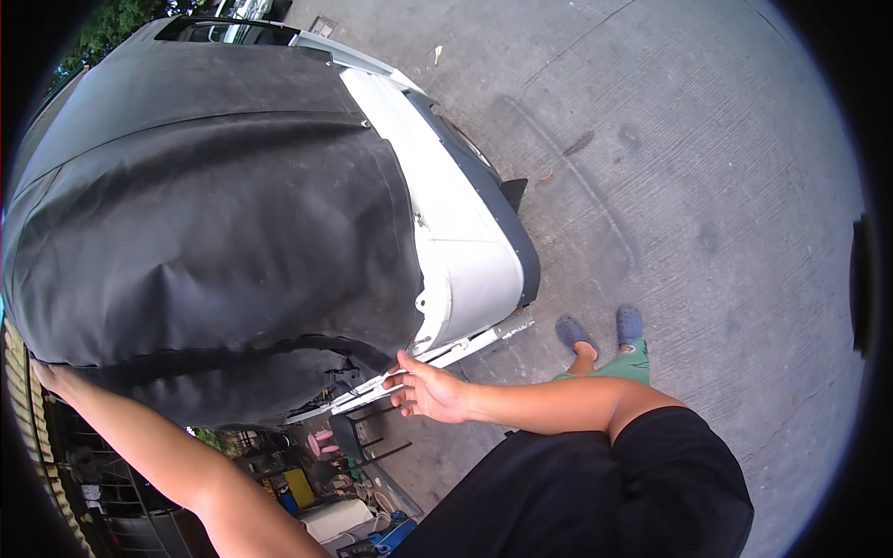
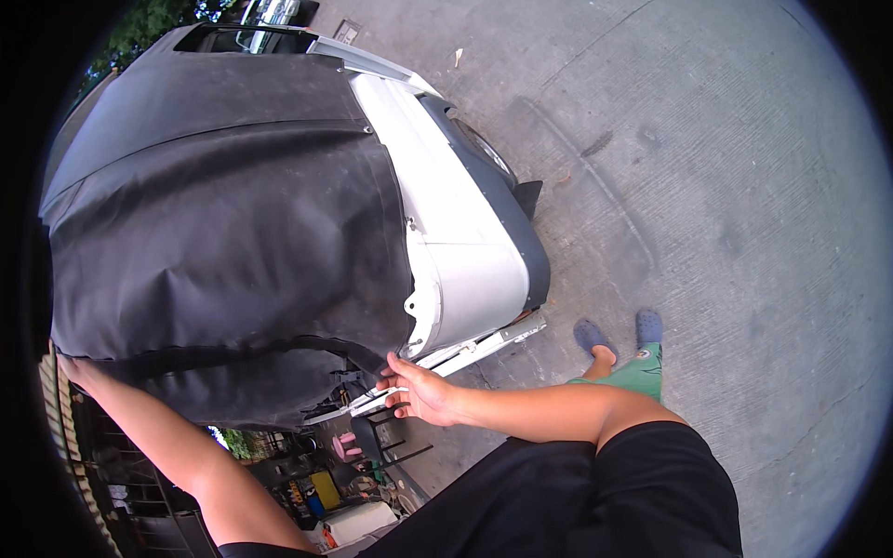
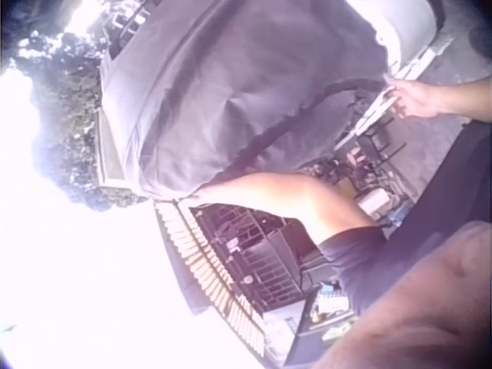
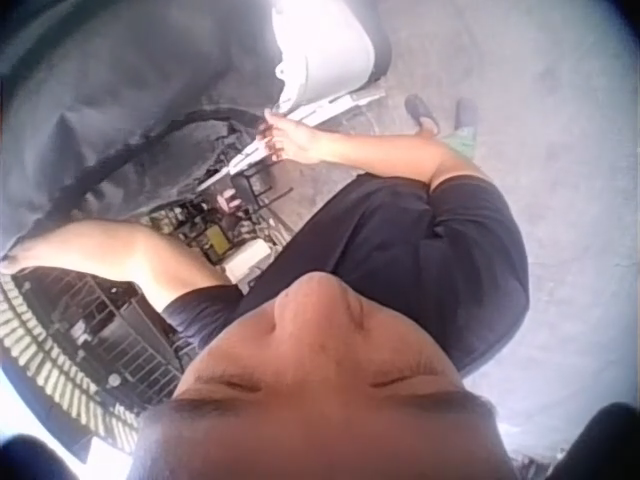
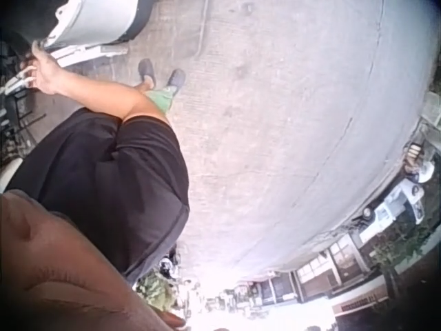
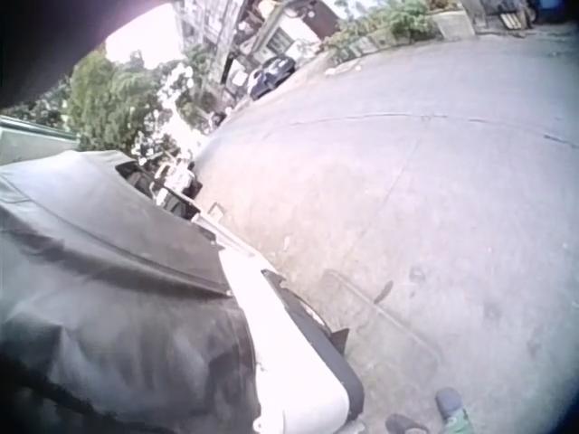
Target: Fixing or attaching a black vinyl canopy cover to the rear of a white vehicle using a hammer and pliers.
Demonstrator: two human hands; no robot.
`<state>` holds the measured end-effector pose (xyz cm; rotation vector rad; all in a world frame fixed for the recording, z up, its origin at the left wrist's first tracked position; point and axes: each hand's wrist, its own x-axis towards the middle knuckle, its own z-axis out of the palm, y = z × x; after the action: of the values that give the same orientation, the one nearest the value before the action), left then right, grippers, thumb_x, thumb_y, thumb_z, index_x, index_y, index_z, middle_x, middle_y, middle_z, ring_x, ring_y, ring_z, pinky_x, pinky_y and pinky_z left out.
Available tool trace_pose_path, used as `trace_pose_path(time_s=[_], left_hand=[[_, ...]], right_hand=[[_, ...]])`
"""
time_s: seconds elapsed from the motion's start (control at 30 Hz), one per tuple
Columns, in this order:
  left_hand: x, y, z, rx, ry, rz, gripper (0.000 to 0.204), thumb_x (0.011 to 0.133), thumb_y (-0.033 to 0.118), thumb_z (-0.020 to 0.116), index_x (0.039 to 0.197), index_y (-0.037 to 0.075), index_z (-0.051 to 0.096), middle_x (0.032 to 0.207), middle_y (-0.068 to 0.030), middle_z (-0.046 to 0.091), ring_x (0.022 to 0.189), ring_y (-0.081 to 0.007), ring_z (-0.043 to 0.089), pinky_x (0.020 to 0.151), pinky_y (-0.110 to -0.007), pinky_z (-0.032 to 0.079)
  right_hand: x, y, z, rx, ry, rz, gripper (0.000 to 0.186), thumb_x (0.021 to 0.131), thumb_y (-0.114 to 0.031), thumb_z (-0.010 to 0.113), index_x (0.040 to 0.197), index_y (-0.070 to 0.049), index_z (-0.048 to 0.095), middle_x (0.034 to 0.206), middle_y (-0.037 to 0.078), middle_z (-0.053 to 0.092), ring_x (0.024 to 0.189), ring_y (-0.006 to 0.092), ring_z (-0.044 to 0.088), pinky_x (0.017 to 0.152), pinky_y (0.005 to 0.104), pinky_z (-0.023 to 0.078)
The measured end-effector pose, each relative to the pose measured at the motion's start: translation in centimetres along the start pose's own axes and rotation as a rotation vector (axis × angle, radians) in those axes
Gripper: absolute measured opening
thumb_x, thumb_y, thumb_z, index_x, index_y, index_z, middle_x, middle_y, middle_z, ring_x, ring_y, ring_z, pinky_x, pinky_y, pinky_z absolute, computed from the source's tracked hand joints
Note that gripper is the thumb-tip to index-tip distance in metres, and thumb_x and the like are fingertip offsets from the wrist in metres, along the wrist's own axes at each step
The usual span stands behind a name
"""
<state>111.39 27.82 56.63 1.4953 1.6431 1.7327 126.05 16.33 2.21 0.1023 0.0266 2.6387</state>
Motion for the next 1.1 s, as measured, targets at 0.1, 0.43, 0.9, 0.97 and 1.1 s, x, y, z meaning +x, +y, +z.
trace_pose_path(time_s=[0.1, 0.43, 0.9, 0.97, 1.1], left_hand=[[-1.7, -1.1, 0.8, -0.003, -0.015, -0.037, 0.049, 0.106, 0.033, 0.046, 0.138, -0.002, 0.056, 0.139, -0.0157, 0.06, 0.123, -0.0306, 0.06, 0.111, -0.043, 0.046], [-5.2, -2.8, 4.9, -0.012, -0.099, -0.09, 0.048, 0.106, 0.033, 0.047, 0.137, -0.002, 0.056, 0.139, -0.0157, 0.06, 0.122, -0.0303, 0.06, 0.11, -0.043, 0.046], [-9.0, -5.5, 9.3, -0.001, -0.163, -0.158, 0.047, 0.105, 0.032, 0.048, 0.135, -0.002, 0.057, 0.137, -0.0158, 0.06, 0.12, -0.03, 0.061, 0.109, -0.042, 0.047], [-9.7, -5.6, 9.5, 0.013, -0.159, -0.168, 0.046, 0.105, 0.032, 0.048, 0.135, -0.002, 0.057, 0.137, -0.0159, 0.06, 0.119, -0.0299, 0.061, 0.109, -0.042, 0.047], [-11.4, -6.5, 10.4, 0.022, -0.169, -0.199, 0.046, 0.105, 0.032, 0.048, 0.134, -0.002, 0.057, 0.137, -0.0159, 0.06, 0.119, -0.0298, 0.061, 0.108, -0.042, 0.047]], right_hand=[[0.4, -0.9, 0.2, 0.087, 0.008, -0.015, 0.058, 0.093, -0.07, 0.059, 0.107, -0.015, 0.051, 0.106, 0.001, 0.062, 0.087, 0.0157, 0.061, 0.073, 0.0346, 0.049], [-9.3, -2.7, -0.1, -0.883, 0.145, -0.741, 0.031, 0.105, -0.024, 0.057, 0.085, -0.001, 0.057, 0.069, 0.004, 0.056, 0.063, 0.013, 0.047, 0.06, 0.0326, 0.042], [-11.4, -5.7, -4.1, -1.124, 0.094, -0.795, 0.035, 0.106, -0.024, 0.055, 0.082, 0.001, 0.058, 0.064, 0.011, 0.051, 0.057, 0.022, 0.051, 0.058, 0.0371, 0.043], [-11.2, -5.8, -4.0, -1.103, 0.068, -0.763, 0.035, 0.106, -0.024, 0.056, 0.08, 0.0, 0.059, 0.065, 0.007, 0.054, 0.058, 0.0164, 0.052, 0.059, 0.0337, 0.044], [-8.5, -7.0, -4.4, -0.689, 0.003, -0.439, 0.03, 0.103, -0.026, 0.06, 0.082, -0.004, 0.063, 0.077, -0.001, 0.061, 0.071, 0.0067, 0.059, 0.062, 0.0269, 0.05]])
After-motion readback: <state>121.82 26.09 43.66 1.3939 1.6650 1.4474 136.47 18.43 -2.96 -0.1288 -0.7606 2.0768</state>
